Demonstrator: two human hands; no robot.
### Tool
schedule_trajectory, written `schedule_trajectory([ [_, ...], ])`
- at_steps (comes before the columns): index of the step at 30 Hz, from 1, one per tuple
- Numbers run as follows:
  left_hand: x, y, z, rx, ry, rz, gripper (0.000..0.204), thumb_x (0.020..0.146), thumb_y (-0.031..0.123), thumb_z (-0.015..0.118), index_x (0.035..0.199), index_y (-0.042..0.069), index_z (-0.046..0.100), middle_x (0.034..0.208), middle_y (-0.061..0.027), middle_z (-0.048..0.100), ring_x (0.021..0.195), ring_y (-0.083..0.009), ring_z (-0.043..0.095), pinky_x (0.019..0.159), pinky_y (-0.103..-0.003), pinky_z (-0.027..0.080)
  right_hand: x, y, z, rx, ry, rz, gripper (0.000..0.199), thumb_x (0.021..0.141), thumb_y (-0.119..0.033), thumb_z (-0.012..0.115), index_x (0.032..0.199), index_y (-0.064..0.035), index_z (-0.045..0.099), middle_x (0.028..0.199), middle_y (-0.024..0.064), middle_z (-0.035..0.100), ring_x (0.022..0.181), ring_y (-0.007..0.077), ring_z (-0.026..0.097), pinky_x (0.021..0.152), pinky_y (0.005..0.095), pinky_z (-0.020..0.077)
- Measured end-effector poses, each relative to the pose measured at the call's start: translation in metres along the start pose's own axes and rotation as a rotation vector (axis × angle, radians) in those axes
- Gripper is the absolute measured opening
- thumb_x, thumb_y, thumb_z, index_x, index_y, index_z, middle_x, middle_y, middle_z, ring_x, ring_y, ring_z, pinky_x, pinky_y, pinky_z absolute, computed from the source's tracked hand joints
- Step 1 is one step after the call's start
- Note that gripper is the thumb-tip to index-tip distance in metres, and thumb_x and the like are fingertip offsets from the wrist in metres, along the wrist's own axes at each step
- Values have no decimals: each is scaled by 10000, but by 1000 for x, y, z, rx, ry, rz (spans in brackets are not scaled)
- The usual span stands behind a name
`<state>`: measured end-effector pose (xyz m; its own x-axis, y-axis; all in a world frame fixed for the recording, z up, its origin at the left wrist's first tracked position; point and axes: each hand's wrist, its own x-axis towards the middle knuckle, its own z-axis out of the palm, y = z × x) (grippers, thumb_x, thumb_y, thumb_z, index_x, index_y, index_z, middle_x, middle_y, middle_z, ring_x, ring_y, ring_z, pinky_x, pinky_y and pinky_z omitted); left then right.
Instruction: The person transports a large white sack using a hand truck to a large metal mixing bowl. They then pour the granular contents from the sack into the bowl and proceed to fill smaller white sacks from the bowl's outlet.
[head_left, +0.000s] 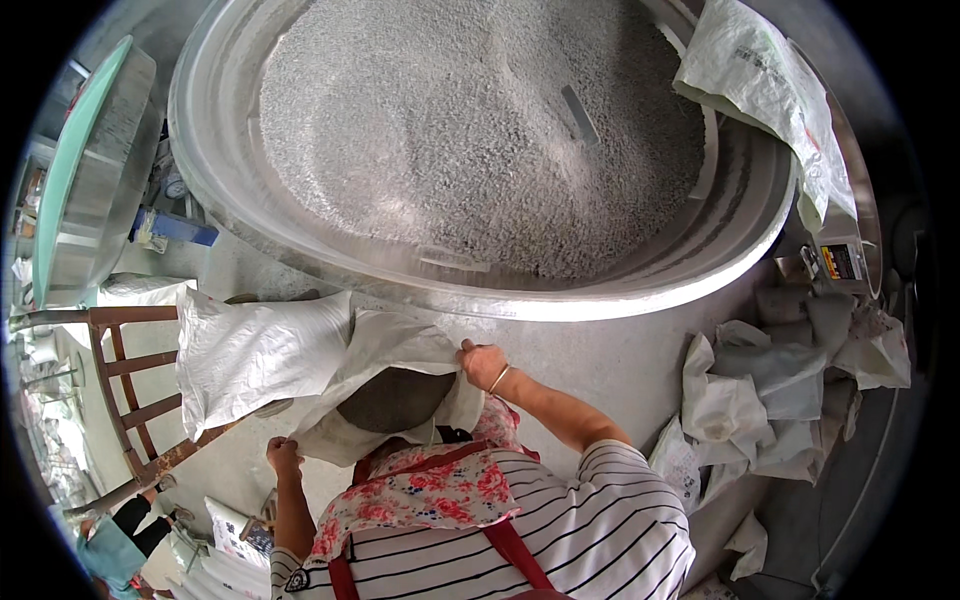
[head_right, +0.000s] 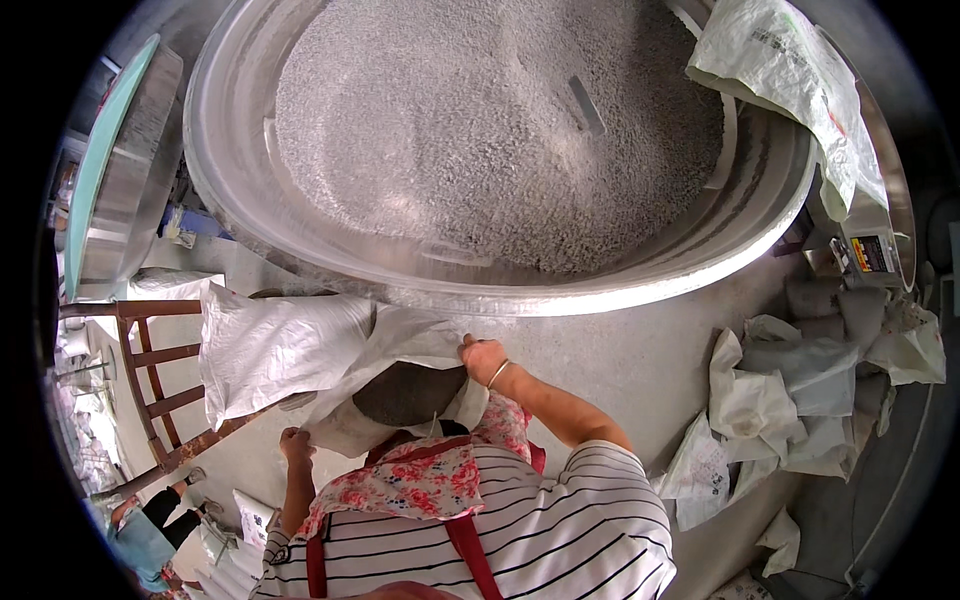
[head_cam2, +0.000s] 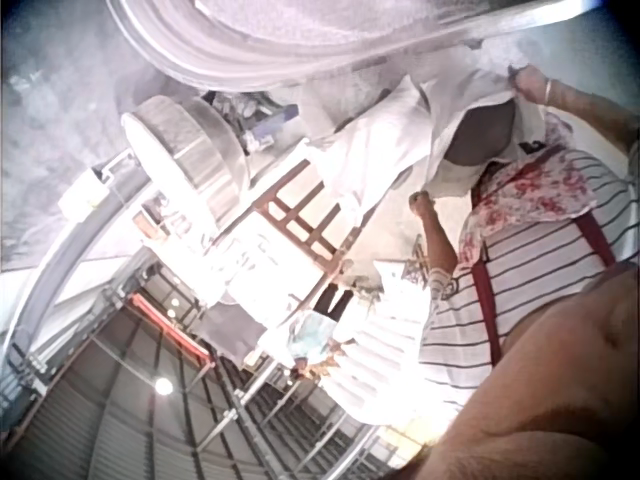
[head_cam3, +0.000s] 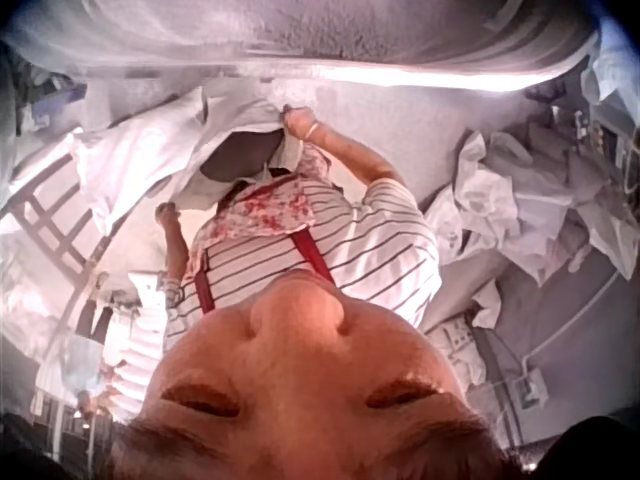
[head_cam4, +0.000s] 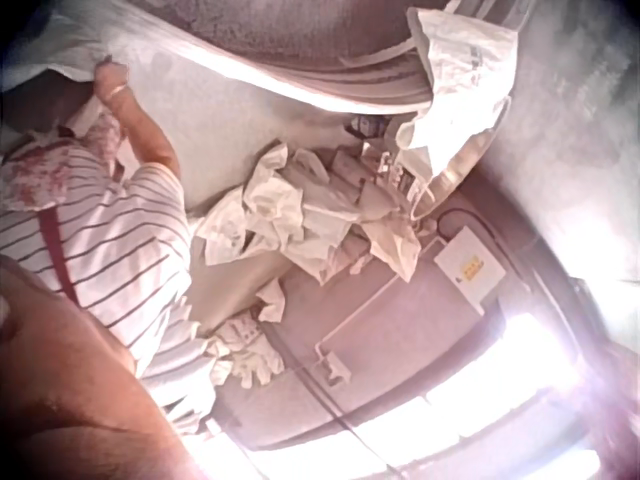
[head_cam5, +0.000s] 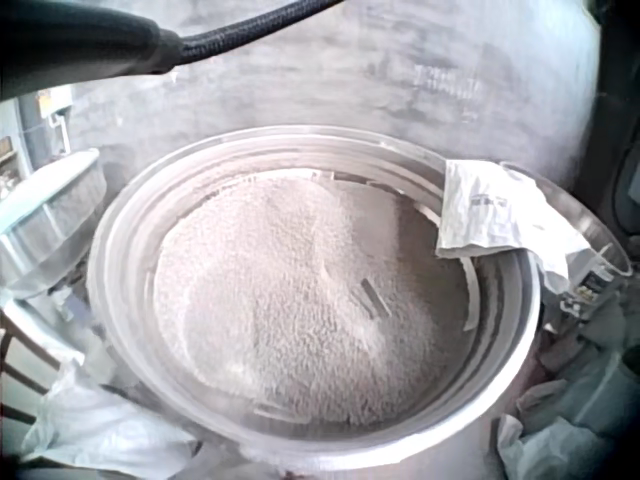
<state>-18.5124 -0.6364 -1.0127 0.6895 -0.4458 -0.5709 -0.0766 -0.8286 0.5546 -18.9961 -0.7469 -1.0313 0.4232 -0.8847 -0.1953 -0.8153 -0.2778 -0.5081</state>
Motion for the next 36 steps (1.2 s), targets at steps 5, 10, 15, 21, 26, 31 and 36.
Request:
schedule_trajectory([
  [5, -14, 16, -8, -101, -146, 72, 128, 711, 45, 606, 824, 44, 547, 650, -49, 525, 469, -131, 491, 381, -258, 432, -2, -15, 16, 170, 182, 227, 117, 759, -122, 545, 814, -22, 573, 767, 161, 606, 695, 313, 608, 589, 396, 488],
  [10, -16, 2, -28, -239, -310, 56, 185, 760, 115, 646, 914, 53, 564, 765, -27, 578, 541, -99, 518, 458, -233, 445, -13, 37, 69, 813, 493, 735, 172, 773, -101, 607, 930, -32, 617, 785, 144, 639, 638, 270, 630, 595, 346, 519],
  [15, -16, -31, -38, -339, -458, 176, 344, 788, 149, 639, 1106, 57, 543, 818, -9, 565, 705, -87, 523, 597, -222, 446, -69, 24, 66, -89, -43, 472, 560, 754, -201, 620, 1250, -37, 418, 1285, 215, 391, 1163, 357, 409, 1000, 391, 345],
  [21, 0, -95, -35, -222, -674, 82, 514, 886, 307, 480, 1317, 51, 364, 1201, -102, 494, 1081, -194, 464, 875, -331, 393, -18, 60, 149, 708, 82, 146, 775, 754, -389, 630, 1343, -51, 257, 1343, 148, 350, 1253, 325, 303, 1072, 413, 215],
  [26, 7, -122, -30, -563, -615, -152, 606, 885, 280, 486, 1379, 56, 217, 1360, -153, 340, 1248, -279, 339, 992, -376, 319, 25, 47, 126, 1294, -17, 171, 768, 722, -169, 691, 1349, -130, 248, 1245, 86, 469, 1102, 279, 479, 911, 502, 405],
  [31, -7, -119, -5, 193, -501, 553, 784, 735, 188, 679, 1360, 35, 231, 1361, -157, 335, 1257, -280, 326, 1034, -373, 273, 71, 10, 101, 927, -51, 191, 535, 604, -101, 792, 1080, -68, 549, 982, 35, 626, 898, 128, 584, 819, 278, 483],
  [36, 1, -65, 47, 313, -476, 944, 889, 642, 144, 764, 1339, 34, 222, 1288, -115, 414, 1200, -237, 384, 1028, -356, 286, 86, -8, 103, 1083, -76, 335, 392, 662, -245, 764, 964, -41, 619, 948, 62, 648, 883, 161, 595, 824, 294, 471],
])
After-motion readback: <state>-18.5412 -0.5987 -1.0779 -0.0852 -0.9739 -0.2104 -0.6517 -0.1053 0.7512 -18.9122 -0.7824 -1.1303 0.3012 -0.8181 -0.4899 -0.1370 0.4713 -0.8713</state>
